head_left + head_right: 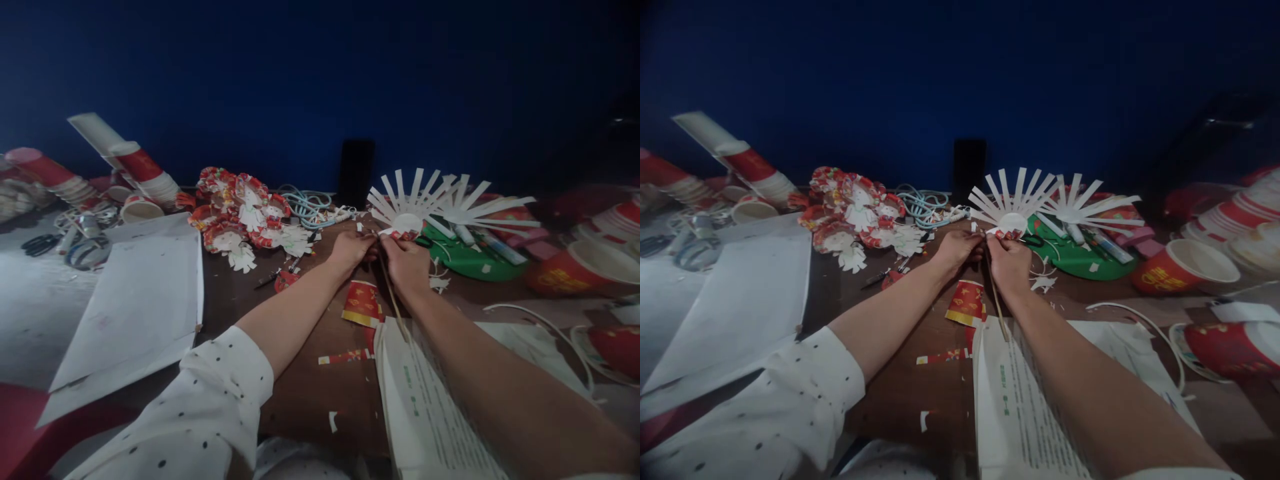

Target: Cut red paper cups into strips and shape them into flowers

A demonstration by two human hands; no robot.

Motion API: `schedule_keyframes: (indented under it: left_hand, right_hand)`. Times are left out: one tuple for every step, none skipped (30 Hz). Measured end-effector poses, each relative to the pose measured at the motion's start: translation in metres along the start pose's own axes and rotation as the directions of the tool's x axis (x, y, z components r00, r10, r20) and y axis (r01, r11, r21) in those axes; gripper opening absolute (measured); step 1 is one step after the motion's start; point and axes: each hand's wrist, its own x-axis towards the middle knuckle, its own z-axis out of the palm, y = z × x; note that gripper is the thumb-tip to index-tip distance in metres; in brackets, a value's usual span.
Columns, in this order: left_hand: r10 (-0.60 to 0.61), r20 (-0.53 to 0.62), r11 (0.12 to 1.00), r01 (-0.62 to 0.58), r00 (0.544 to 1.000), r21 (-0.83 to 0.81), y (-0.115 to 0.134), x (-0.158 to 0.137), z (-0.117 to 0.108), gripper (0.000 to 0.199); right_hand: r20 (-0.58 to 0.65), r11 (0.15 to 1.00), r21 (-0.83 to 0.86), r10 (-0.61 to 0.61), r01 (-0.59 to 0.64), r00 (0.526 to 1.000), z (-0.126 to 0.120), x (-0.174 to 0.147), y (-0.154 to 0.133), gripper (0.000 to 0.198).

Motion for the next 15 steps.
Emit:
schedule_keyframes:
  left_hand:
    - [-0.007,-0.004,1.0,0.007,1.0,-0.017,0.0013,-0.0008,0.0001,0.021]
    - [-0.016,-0.009,0.999,0.016,1.0,-0.03,0.0026,-0.0014,0.0003,0.021]
    - [-0.026,-0.012,0.999,0.025,1.0,-0.042,0.0037,-0.0018,0.0004,0.022]
    - [-0.036,-0.014,0.998,0.035,0.999,-0.052,0.0047,-0.0019,0.0004,0.021]
    - [-0.043,-0.017,0.997,0.042,0.999,-0.057,0.0054,-0.0017,0.0004,0.021]
    - [-0.047,-0.019,0.997,0.046,0.999,-0.06,0.0058,-0.0013,0.0003,0.02]
    - [-0.048,-0.021,0.997,0.046,0.999,-0.064,0.006,-0.0008,0.0001,0.018]
    - [-0.049,-0.021,0.997,0.048,0.999,-0.069,0.0059,-0.0002,-0.0001,0.017]
    - [-0.049,-0.023,0.996,0.047,0.999,-0.071,0.0057,0.0005,-0.0005,0.016]
    - [-0.048,-0.024,0.997,0.046,0.999,-0.069,0.0055,0.0012,-0.0008,0.016]
    - [-0.046,-0.024,0.997,0.044,0.999,-0.066,0.0052,0.0018,-0.0011,0.017]
    - [-0.045,-0.026,0.997,0.044,0.999,-0.062,0.005,0.0023,-0.0014,0.018]
    - [-0.044,-0.026,0.997,0.042,0.999,-0.06,0.0048,0.0026,-0.0016,0.018]
    - [-0.042,-0.028,0.998,0.04,0.999,-0.058,0.0048,0.0027,-0.0018,0.018]
    - [-0.038,-0.029,0.998,0.037,0.999,-0.058,0.005,0.0027,-0.0021,0.018]
  right_hand:
    - [0.008,1.0,-0.009,-0.017,0.017,1.0,-0.0003,0.0,-0.0001,0.037]
    - [0.013,0.999,-0.019,-0.033,0.034,0.999,-0.0006,-0.0001,-0.0001,0.039]
    - [0.014,0.998,-0.027,-0.048,0.048,0.999,-0.0009,-0.0002,0.0,0.04]
    - [0.015,0.998,-0.036,-0.059,0.059,0.998,-0.0012,-0.0004,0.0001,0.04]
    - [0.011,0.997,-0.043,-0.067,0.067,0.998,-0.0014,-0.0006,0.0002,0.041]
    - [0.012,0.996,-0.048,-0.071,0.072,0.997,-0.0016,-0.0008,0.0002,0.042]
    - [0.019,0.996,-0.05,-0.071,0.072,0.997,-0.0018,-0.0012,0.0001,0.042]
    - [0.028,0.996,-0.047,-0.07,0.071,0.997,-0.0019,-0.0016,0.0,0.041]
    - [0.037,0.997,-0.04,-0.068,0.07,0.997,-0.0019,-0.002,-0.0002,0.04]
    - [0.047,0.997,-0.026,-0.067,0.068,0.997,-0.0018,-0.0025,-0.0002,0.038]
    - [0.054,0.998,-0.008,-0.067,0.067,0.996,-0.0017,-0.0031,-0.0001,0.037]
    - [0.063,0.998,0.009,-0.07,0.069,0.996,-0.0014,-0.0037,0.0003,0.036]
    - [0.071,0.997,0.024,-0.073,0.072,0.995,-0.0011,-0.0043,0.0008,0.037]
    - [0.082,0.997,0.04,-0.076,0.073,0.994,-0.0008,-0.0049,0.0015,0.039]
    - [0.095,0.996,0.054,-0.074,0.069,0.993,-0.0005,-0.0054,0.0022,0.041]
